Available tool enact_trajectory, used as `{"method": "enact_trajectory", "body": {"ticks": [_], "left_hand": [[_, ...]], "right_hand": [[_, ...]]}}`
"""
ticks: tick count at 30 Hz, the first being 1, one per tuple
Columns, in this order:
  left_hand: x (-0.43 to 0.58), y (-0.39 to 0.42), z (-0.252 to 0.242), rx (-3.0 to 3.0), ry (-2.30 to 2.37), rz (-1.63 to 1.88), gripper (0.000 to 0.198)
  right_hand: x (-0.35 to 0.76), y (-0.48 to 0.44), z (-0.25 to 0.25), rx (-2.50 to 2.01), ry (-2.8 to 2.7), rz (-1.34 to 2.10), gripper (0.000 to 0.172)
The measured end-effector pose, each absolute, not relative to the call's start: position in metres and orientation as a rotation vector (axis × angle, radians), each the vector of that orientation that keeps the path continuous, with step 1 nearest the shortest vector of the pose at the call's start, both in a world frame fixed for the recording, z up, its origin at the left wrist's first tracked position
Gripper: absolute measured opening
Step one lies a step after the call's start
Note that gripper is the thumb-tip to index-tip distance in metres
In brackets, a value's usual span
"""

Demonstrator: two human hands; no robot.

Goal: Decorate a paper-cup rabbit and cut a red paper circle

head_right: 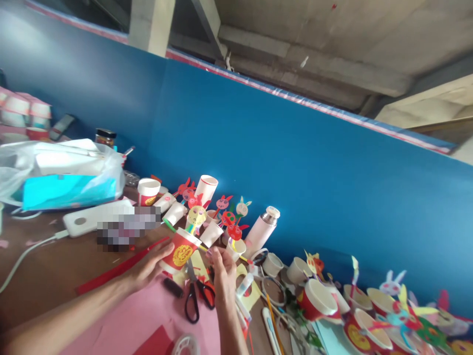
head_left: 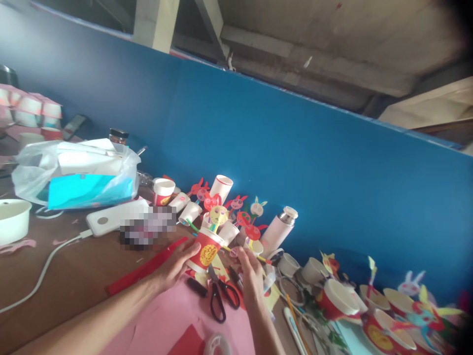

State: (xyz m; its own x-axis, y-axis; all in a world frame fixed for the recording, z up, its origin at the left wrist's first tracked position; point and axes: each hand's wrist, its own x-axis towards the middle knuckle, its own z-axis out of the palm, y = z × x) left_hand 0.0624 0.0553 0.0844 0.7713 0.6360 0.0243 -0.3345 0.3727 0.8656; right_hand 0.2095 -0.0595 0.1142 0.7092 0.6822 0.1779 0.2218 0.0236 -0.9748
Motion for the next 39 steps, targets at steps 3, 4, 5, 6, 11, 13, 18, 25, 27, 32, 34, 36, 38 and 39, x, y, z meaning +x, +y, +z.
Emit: {"method": "enact_trajectory", "body": {"ticks": [3,4,5,6,11,13,18,25,27,32,34,36,38,39], "left_hand": [[0.065,0.056,0.081,0.927,0.292,0.645,0.046],[0.065,0.056,0.081,0.905,0.288,0.646,0.048],[0.066,0.055,0.08,0.888,0.29,0.645,0.05],[0.066,0.055,0.08,0.877,0.298,0.642,0.051],[0.067,0.054,0.074,0.864,0.27,0.64,0.047],[0.067,0.055,0.071,0.867,0.261,0.636,0.043],[0.066,0.057,0.067,0.791,0.431,0.674,0.041],[0.066,0.056,0.076,0.791,0.357,0.661,0.037],[0.066,0.057,0.077,0.799,0.294,0.678,0.035],[0.067,0.058,0.078,0.771,0.261,0.695,0.039],[0.067,0.059,0.077,0.777,0.294,0.699,0.038],[0.068,0.06,0.075,0.787,0.323,0.687,0.038],[0.068,0.062,0.071,0.789,0.351,0.68,0.039],[0.068,0.064,0.07,0.782,0.365,0.682,0.04]], "right_hand": [[0.21,-0.058,0.11,-1.587,-0.787,0.407,0.03],[0.211,-0.057,0.108,-1.594,-0.789,0.404,0.028],[0.211,-0.057,0.106,-1.594,-0.787,0.4,0.027],[0.212,-0.056,0.105,-1.593,-0.785,0.395,0.025],[0.211,-0.056,0.105,-1.566,-0.75,0.384,0.02],[0.209,-0.057,0.107,-1.544,-0.734,0.395,0.019],[0.212,-0.056,0.106,-1.477,-0.664,0.465,0.028],[0.223,-0.052,0.092,-1.403,-0.633,0.532,0.041],[0.221,-0.051,0.09,-1.401,-0.648,0.555,0.043],[0.212,-0.047,0.081,-1.484,-0.739,0.545,0.042],[0.211,-0.047,0.08,-1.567,-0.811,0.512,0.04],[0.213,-0.049,0.083,-1.68,-0.915,0.477,0.037],[0.218,-0.055,0.09,-1.814,-1.06,0.455,0.029],[0.221,-0.059,0.094,-1.887,-1.14,0.447,0.025]]}}
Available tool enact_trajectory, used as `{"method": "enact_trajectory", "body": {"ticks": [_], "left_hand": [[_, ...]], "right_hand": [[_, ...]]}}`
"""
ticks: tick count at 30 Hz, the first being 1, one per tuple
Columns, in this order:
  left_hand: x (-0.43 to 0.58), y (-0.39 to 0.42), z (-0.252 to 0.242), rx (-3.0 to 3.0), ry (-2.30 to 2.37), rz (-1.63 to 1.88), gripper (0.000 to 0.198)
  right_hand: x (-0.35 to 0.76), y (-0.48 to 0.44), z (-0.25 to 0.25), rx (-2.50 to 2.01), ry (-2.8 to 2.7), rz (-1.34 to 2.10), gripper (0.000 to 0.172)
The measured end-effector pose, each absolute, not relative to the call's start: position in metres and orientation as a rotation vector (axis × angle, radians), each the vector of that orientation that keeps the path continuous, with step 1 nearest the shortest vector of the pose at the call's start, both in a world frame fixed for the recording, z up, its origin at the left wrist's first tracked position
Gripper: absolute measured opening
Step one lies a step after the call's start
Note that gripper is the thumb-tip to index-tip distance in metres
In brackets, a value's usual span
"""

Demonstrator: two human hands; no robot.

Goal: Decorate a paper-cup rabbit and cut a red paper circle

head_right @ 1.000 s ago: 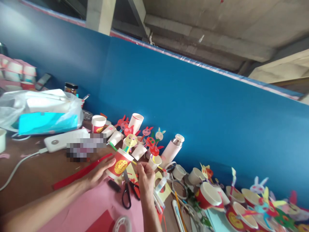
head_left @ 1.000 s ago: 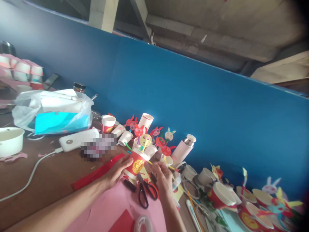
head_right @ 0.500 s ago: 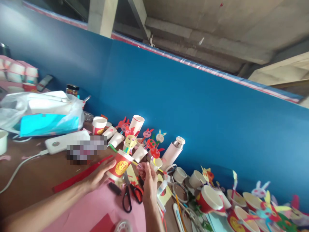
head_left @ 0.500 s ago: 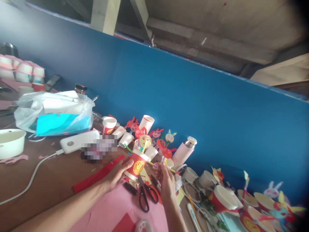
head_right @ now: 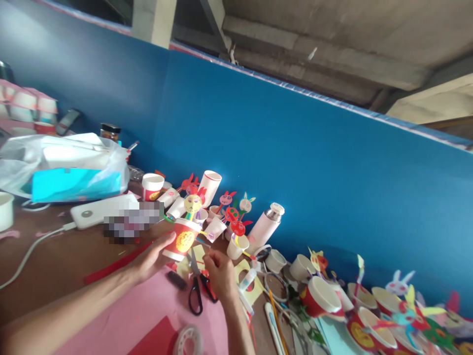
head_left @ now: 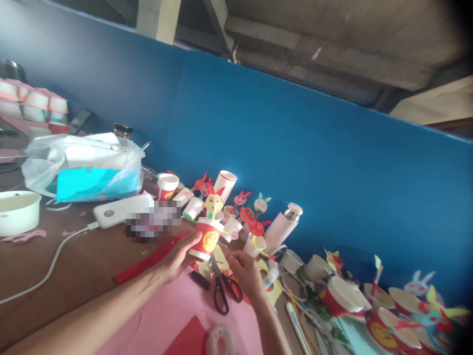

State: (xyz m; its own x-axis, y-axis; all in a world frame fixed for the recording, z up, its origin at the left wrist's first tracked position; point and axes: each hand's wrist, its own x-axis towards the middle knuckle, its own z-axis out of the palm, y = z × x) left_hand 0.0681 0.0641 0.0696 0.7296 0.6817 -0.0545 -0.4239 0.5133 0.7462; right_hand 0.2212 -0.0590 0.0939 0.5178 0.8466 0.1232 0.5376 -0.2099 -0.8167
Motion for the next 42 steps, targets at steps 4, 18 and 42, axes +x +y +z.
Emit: {"method": "enact_trajectory", "body": {"ticks": [4,18,42], "left_hand": [[0.065,0.073,0.07,0.722,0.408,0.725,0.038],[0.055,0.096,0.072,0.602,0.403,0.834,0.031],[0.058,0.087,0.087,0.601,0.523,0.738,0.03]], "right_hand": [[0.228,-0.076,0.106,-2.191,-1.391,0.396,0.013],[0.201,-0.076,0.109,-2.483,-1.665,0.221,0.021],[0.231,-0.111,0.078,-1.582,-0.962,0.753,0.046]]}}
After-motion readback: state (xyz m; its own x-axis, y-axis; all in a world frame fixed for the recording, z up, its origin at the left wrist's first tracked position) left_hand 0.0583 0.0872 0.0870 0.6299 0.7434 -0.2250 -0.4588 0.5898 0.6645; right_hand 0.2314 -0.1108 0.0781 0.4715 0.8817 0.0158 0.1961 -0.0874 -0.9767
